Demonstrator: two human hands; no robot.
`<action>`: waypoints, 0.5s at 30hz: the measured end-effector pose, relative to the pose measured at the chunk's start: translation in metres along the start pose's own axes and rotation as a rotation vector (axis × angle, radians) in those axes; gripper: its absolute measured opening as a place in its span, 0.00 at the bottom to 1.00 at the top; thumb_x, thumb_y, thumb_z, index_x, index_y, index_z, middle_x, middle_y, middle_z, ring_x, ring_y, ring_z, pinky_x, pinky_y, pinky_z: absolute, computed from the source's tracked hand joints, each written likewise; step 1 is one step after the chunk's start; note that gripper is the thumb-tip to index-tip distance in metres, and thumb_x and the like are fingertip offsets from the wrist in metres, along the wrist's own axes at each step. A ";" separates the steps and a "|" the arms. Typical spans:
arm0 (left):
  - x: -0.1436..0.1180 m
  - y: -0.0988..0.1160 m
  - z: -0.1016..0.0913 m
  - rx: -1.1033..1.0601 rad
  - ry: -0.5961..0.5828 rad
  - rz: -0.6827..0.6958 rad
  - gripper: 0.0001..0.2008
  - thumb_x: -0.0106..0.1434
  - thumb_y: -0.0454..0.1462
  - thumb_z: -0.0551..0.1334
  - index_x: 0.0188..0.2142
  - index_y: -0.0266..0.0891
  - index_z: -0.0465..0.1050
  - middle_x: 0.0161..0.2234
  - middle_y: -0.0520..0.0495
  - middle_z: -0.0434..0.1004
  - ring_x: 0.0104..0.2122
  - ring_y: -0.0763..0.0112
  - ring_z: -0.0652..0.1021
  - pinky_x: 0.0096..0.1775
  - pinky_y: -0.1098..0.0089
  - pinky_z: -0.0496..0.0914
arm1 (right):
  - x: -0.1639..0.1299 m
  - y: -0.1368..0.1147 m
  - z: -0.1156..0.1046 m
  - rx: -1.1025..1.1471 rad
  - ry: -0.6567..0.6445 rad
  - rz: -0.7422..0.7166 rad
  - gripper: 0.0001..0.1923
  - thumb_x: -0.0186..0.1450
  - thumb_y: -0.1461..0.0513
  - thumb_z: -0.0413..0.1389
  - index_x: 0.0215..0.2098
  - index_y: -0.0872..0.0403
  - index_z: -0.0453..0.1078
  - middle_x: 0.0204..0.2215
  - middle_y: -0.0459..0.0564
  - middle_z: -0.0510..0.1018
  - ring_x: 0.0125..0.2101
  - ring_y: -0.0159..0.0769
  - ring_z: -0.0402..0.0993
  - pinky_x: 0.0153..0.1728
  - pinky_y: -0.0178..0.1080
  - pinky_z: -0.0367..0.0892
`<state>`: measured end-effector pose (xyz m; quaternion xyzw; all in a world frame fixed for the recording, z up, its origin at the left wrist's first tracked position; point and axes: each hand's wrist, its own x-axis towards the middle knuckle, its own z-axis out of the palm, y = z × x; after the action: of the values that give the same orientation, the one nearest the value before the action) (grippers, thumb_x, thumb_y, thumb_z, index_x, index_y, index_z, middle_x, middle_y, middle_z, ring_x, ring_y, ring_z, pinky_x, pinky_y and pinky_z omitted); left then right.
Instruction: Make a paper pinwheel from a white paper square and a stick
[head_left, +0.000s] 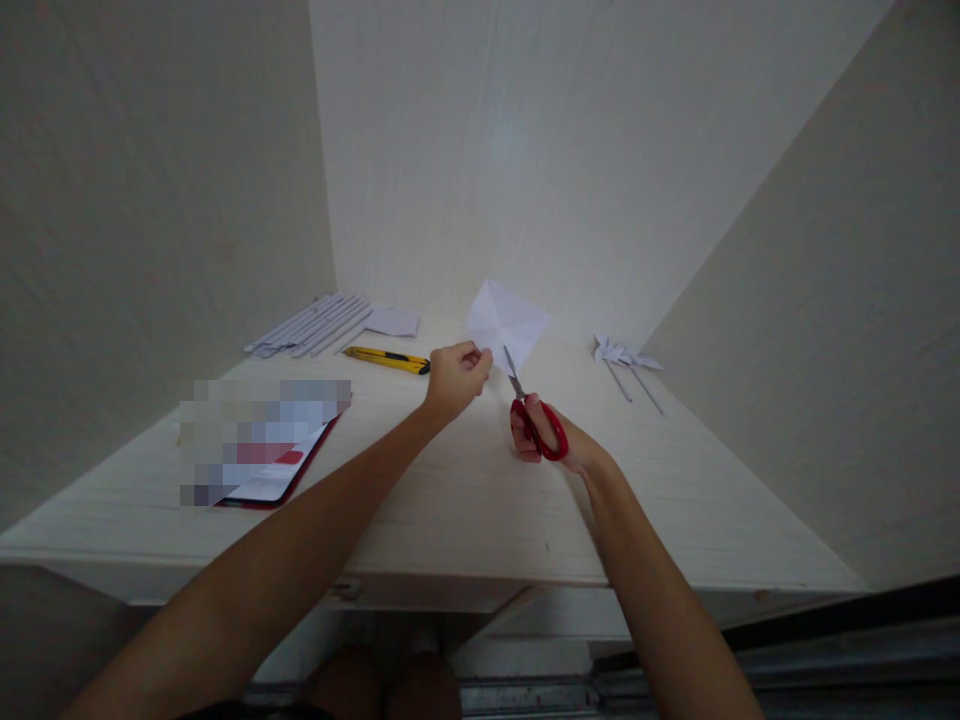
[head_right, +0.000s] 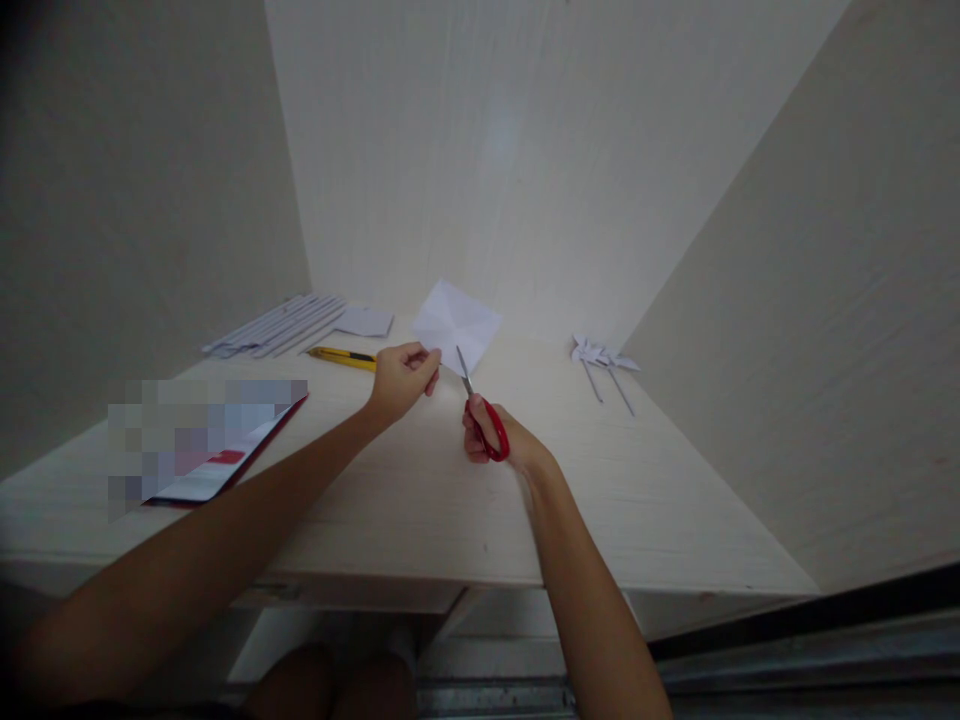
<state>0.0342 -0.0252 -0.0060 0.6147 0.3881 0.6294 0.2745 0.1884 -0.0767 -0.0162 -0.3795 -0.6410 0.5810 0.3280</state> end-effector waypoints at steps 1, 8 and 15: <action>0.000 0.000 0.000 -0.001 -0.001 0.002 0.14 0.53 0.36 0.56 0.14 0.37 0.59 0.10 0.56 0.62 0.10 0.81 0.64 0.14 0.79 0.57 | 0.000 0.001 -0.001 0.004 0.001 0.000 0.26 0.58 0.39 0.41 0.24 0.53 0.54 0.12 0.38 0.55 0.12 0.23 0.49 0.13 0.30 0.47; -0.001 0.000 -0.001 0.008 -0.006 0.024 0.14 0.54 0.36 0.56 0.14 0.37 0.59 0.10 0.55 0.62 0.10 0.81 0.64 0.15 0.79 0.57 | 0.000 0.001 -0.002 -0.035 0.009 -0.009 0.26 0.59 0.40 0.40 0.23 0.54 0.53 0.11 0.38 0.56 0.11 0.23 0.50 0.12 0.29 0.46; -0.001 0.000 0.000 0.011 -0.011 0.035 0.14 0.54 0.36 0.56 0.14 0.36 0.59 0.10 0.55 0.62 0.10 0.81 0.65 0.14 0.79 0.57 | 0.001 0.002 -0.005 -0.088 0.017 -0.016 0.26 0.59 0.40 0.40 0.22 0.54 0.53 0.10 0.39 0.56 0.10 0.23 0.51 0.11 0.29 0.47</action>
<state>0.0340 -0.0265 -0.0062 0.6263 0.3792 0.6286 0.2624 0.1921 -0.0735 -0.0178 -0.3934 -0.6660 0.5464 0.3210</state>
